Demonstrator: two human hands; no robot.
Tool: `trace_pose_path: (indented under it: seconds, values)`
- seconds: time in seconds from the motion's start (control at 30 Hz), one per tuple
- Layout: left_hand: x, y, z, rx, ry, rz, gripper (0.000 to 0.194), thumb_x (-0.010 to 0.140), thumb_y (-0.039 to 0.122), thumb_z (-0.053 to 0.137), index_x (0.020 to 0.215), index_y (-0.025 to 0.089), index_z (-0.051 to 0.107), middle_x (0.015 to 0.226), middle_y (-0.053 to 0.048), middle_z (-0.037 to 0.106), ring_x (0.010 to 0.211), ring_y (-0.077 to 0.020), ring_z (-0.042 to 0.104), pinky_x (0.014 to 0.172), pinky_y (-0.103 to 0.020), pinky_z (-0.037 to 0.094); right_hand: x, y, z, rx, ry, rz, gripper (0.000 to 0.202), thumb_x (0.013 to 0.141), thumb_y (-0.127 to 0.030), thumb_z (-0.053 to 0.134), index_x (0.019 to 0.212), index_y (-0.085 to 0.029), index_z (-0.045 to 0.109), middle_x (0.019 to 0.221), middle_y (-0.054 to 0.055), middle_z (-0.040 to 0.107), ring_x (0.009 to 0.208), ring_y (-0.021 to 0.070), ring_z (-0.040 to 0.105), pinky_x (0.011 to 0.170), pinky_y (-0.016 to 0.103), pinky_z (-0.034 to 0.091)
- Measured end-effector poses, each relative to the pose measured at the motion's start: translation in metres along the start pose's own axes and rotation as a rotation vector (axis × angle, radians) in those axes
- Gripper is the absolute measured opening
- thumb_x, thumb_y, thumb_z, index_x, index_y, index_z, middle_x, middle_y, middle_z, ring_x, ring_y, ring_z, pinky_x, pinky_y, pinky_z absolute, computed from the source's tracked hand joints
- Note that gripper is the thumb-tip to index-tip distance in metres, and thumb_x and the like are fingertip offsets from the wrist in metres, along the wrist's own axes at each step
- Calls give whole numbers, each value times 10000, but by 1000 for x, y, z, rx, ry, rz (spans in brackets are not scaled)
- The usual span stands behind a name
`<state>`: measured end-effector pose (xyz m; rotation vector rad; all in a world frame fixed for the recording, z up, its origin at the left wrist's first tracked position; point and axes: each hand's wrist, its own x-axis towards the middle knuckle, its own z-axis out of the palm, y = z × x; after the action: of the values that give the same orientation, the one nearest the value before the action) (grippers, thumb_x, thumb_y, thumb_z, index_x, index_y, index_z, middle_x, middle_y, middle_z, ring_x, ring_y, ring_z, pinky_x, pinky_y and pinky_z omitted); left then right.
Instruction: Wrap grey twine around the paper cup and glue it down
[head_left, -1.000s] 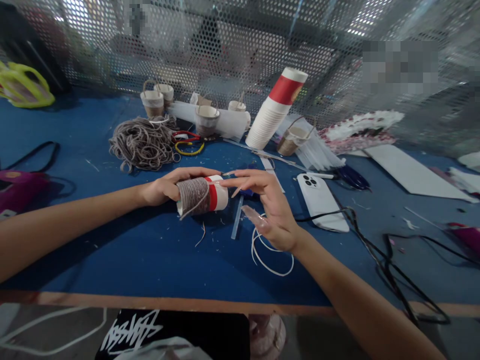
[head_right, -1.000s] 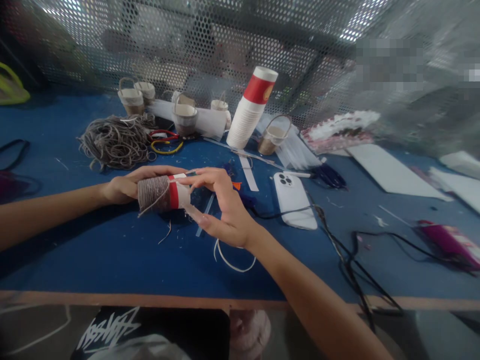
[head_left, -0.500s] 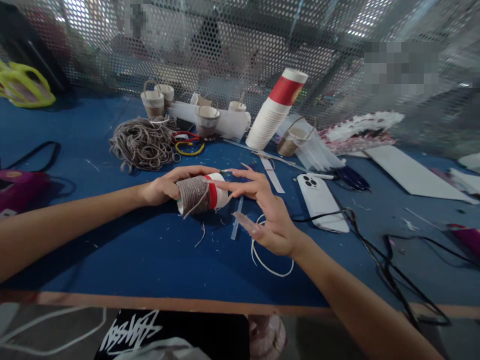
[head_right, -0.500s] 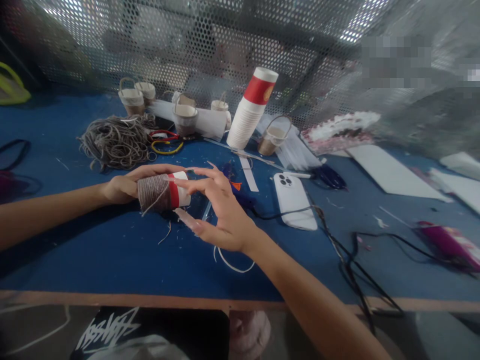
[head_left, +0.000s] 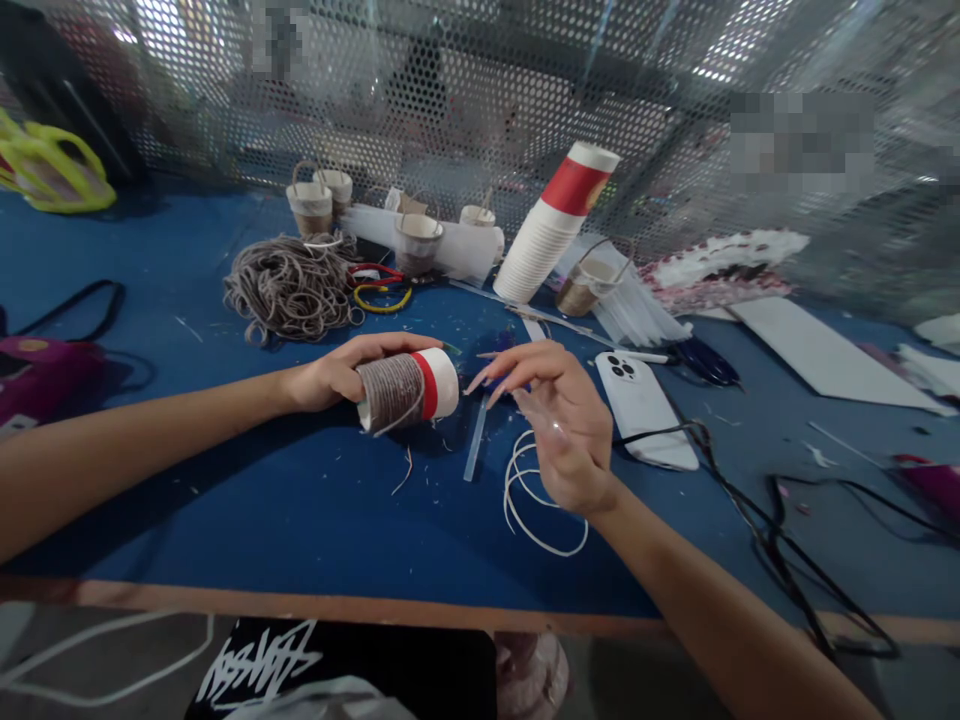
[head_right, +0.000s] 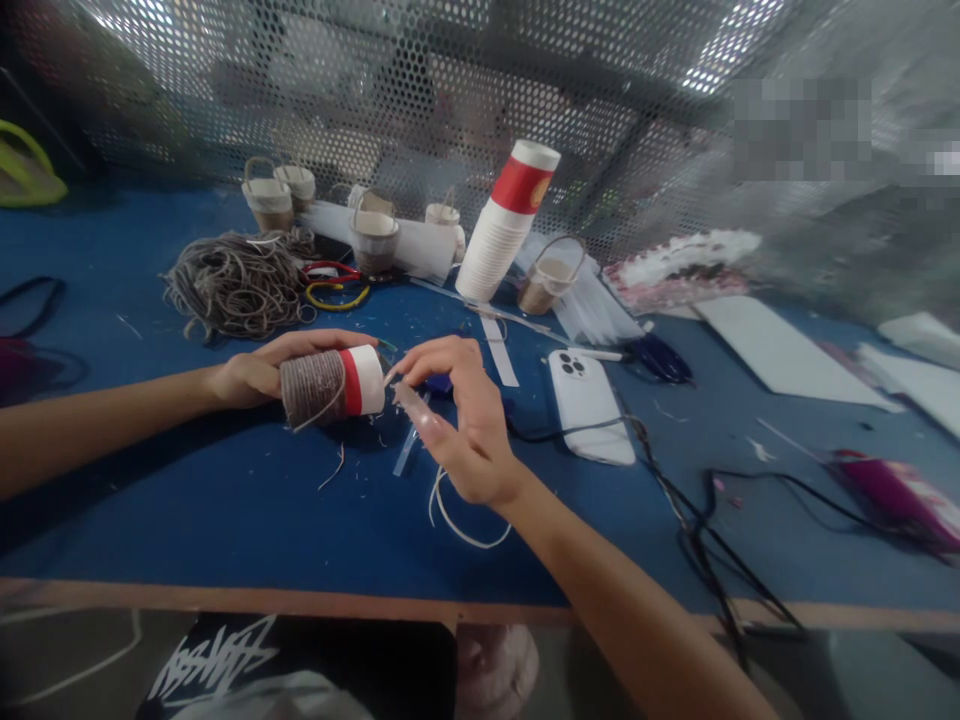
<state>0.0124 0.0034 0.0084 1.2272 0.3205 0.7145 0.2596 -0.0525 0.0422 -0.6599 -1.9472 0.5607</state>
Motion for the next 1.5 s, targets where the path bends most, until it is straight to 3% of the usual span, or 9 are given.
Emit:
trace_pose_path:
  seconds: [0.17, 0.3, 0.53, 0.73, 0.83, 1.0, 1.17, 1.33, 1.5]
  values:
    - [1, -1, 0, 52, 27, 23, 751, 477, 158, 653, 1227, 155, 622, 1051, -104, 745, 891, -289, 712, 800, -386, 557, 2, -8, 2, -119, -168, 5, 222, 879, -441, 506, 1026, -274, 507, 1308, 83, 604, 1247, 313, 496, 1062, 601, 367]
    - [1, 0, 0, 16, 13, 16, 774, 474, 114, 627, 1245, 173, 614, 1040, -79, 755, 885, -260, 713, 797, -354, 555, 3, -14, 3, -177, -257, -8, 172, 858, -412, 514, 959, -272, 512, 1143, 86, 678, 1303, 323, 465, 1107, 635, 304]
    - [0, 1, 2, -32, 2, 15, 767, 464, 67, 625, 1224, 168, 636, 1107, -87, 746, 913, -257, 703, 803, -328, 547, 0, -12, 5, -114, -181, -60, 75, 856, -338, 513, 865, -280, 560, 771, 40, 660, 1191, 310, 565, 1121, 646, 304]
    - [1, -1, 0, -60, -7, 14, 766, 466, 66, 654, 1224, 174, 646, 1073, -70, 754, 900, -233, 702, 774, -292, 550, -1, -14, 4, -101, -126, -89, 70, 868, -266, 517, 827, -265, 574, 907, 45, 736, 1107, 279, 617, 1092, 619, 365]
    - [1, 0, 0, -65, -8, 11, 766, 466, 88, 662, 1227, 180, 642, 1072, -71, 749, 892, -239, 704, 764, -304, 553, -2, -14, 2, -83, -131, -98, 130, 882, -263, 504, 837, -262, 627, 809, 25, 721, 1060, 271, 644, 1092, 601, 370]
    - [1, -2, 0, 1, 44, 42, 752, 480, 153, 681, 1229, 158, 610, 1074, -101, 725, 900, -271, 689, 799, -371, 533, -4, -8, 4, -20, 1, -117, 135, 895, -273, 515, 837, -264, 636, 729, 10, 681, 841, 231, 633, 827, 459, 505]
    - [-2, -8, -3, 185, 171, 227, 732, 532, 209, 698, 1247, 182, 544, 1134, -79, 653, 1013, -259, 630, 883, -364, 500, 0, -10, 11, -173, 179, 50, 98, 846, -304, 611, 910, -259, 552, 829, 6, 564, 732, 172, 505, 680, 361, 443]
    - [-7, -13, -3, 580, 310, 448, 808, 549, 109, 705, 1291, 242, 415, 1256, -69, 526, 1197, -272, 523, 975, -366, 470, 2, -13, 23, -326, -65, 290, 153, 848, -365, 577, 849, -224, 516, 793, 20, 533, 755, 181, 483, 680, 360, 418]
    - [-8, -18, -1, 715, 322, 534, 844, 566, 100, 732, 1288, 267, 327, 1287, -74, 442, 1218, -261, 487, 1017, -388, 462, 0, -7, 28, -440, -251, 183, 139, 879, -343, 471, 857, -205, 471, 829, 68, 550, 835, 227, 455, 739, 400, 410]
